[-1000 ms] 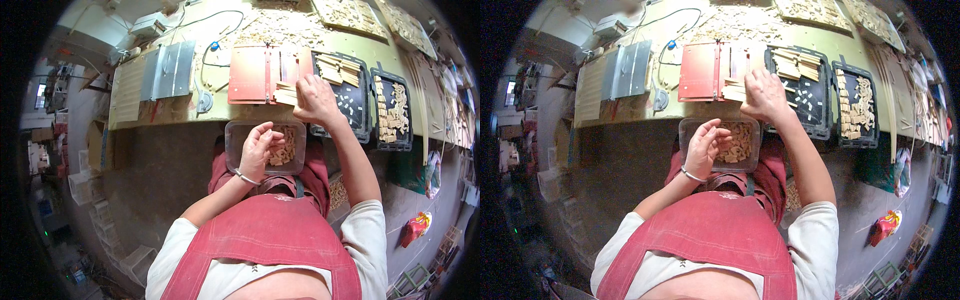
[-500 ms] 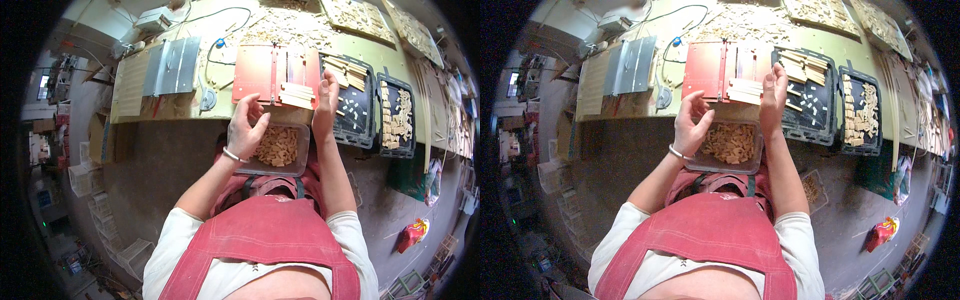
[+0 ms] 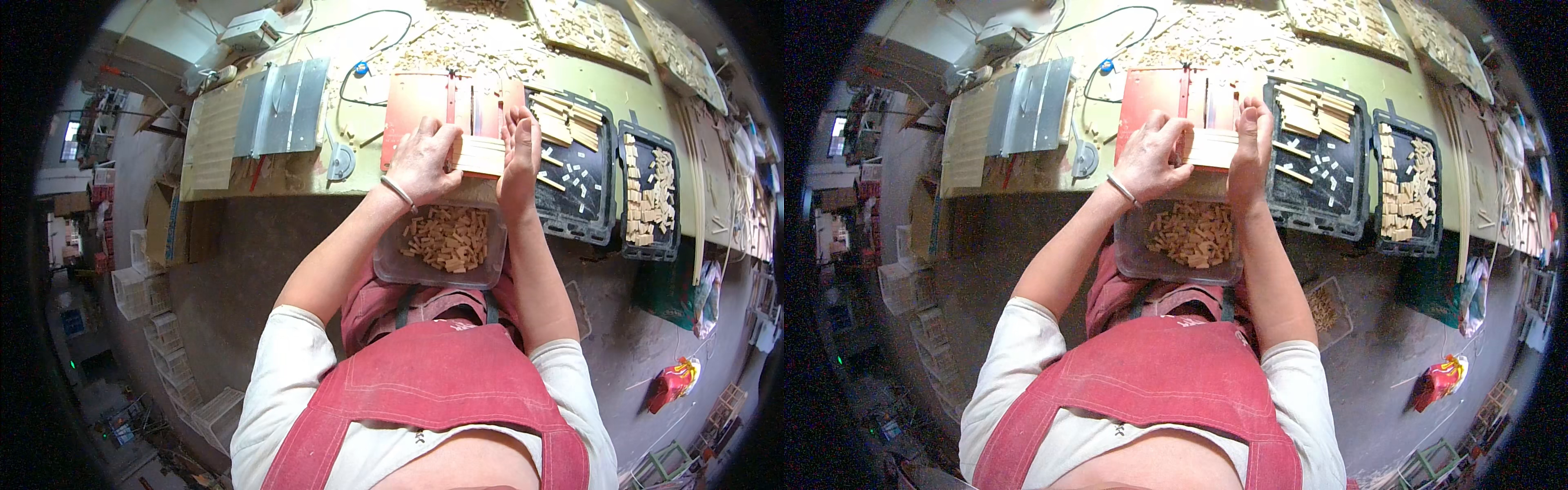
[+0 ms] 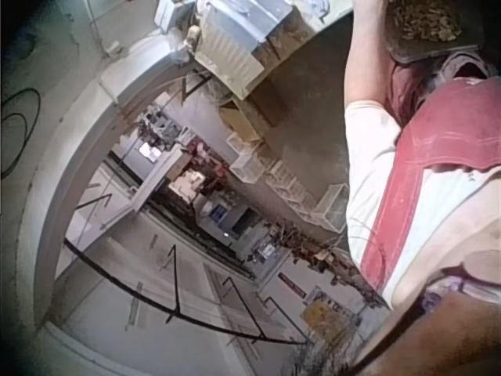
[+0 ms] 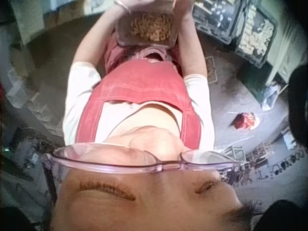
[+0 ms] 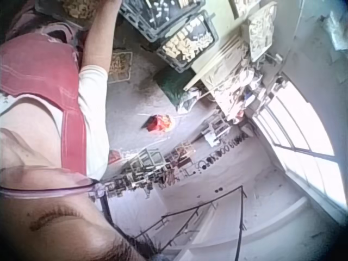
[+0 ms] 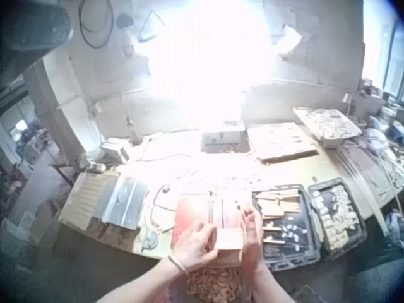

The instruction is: The person repeatedly picks up small wooden blocks from a tray, feeds them through a red handheld cutting device to produce smaller pieces, and collects the cut pieces in a clear plastic container. The process is repeated continuously throughout the clip.

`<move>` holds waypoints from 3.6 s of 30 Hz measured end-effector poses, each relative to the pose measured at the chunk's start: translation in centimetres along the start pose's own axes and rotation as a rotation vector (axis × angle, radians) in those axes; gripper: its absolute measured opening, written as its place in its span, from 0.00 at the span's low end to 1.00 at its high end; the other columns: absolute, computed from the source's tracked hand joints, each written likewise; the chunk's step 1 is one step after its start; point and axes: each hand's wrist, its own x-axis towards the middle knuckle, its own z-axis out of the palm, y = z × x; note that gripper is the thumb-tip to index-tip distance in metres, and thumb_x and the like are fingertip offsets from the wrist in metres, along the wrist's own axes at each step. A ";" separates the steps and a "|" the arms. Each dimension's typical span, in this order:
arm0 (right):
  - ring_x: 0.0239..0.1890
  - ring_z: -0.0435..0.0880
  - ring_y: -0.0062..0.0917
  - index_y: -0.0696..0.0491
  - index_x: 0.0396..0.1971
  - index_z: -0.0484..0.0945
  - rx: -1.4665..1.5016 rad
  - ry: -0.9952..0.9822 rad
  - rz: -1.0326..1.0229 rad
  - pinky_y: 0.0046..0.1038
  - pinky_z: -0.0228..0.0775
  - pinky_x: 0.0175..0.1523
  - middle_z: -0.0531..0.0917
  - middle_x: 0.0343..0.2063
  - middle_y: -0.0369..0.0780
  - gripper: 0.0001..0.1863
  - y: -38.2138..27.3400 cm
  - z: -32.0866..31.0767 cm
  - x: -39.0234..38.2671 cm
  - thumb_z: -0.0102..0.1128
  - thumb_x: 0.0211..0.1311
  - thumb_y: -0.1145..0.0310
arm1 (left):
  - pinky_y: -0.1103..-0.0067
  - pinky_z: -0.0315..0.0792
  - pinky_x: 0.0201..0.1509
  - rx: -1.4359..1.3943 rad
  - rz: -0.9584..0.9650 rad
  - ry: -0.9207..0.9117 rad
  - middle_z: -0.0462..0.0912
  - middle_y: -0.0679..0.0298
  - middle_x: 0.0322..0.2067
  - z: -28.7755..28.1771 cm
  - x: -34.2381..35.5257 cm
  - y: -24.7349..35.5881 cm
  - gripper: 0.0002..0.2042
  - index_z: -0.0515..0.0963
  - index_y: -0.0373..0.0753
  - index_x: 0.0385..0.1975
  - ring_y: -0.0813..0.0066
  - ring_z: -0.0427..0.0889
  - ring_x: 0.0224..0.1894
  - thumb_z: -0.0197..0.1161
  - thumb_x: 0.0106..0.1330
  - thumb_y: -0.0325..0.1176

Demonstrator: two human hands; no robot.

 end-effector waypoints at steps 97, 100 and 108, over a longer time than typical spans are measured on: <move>0.39 0.84 0.35 0.49 0.54 0.84 -1.131 -0.607 -0.146 0.39 0.76 0.49 0.80 0.35 0.41 0.28 -4.2 -3.8 4.5 0.77 0.50 0.59 | 0.58 0.79 0.56 -0.007 -0.101 -0.093 0.80 0.53 0.45 -0.3 4.1 -1.1 0.26 0.77 0.43 0.51 0.48 0.83 0.52 0.76 0.50 0.38; 0.39 0.84 0.34 0.48 0.55 0.84 -1.143 -0.608 -0.135 0.39 0.76 0.49 0.79 0.36 0.41 0.29 -4.2 -3.6 5.2 0.77 0.49 0.60 | 0.58 0.79 0.56 -0.011 -0.092 -0.086 0.81 0.53 0.45 0.0 4.8 -1.7 0.26 0.77 0.43 0.50 0.49 0.83 0.52 0.76 0.50 0.38; 0.45 0.84 0.34 0.46 0.57 0.86 -1.167 -0.588 -0.046 0.39 0.77 0.54 0.79 0.42 0.42 0.30 -4.4 -3.0 7.1 0.77 0.49 0.60 | 0.59 0.79 0.53 -0.037 -0.106 -0.083 0.81 0.54 0.43 0.0 6.7 -2.5 0.23 0.77 0.43 0.47 0.50 0.85 0.48 0.76 0.52 0.38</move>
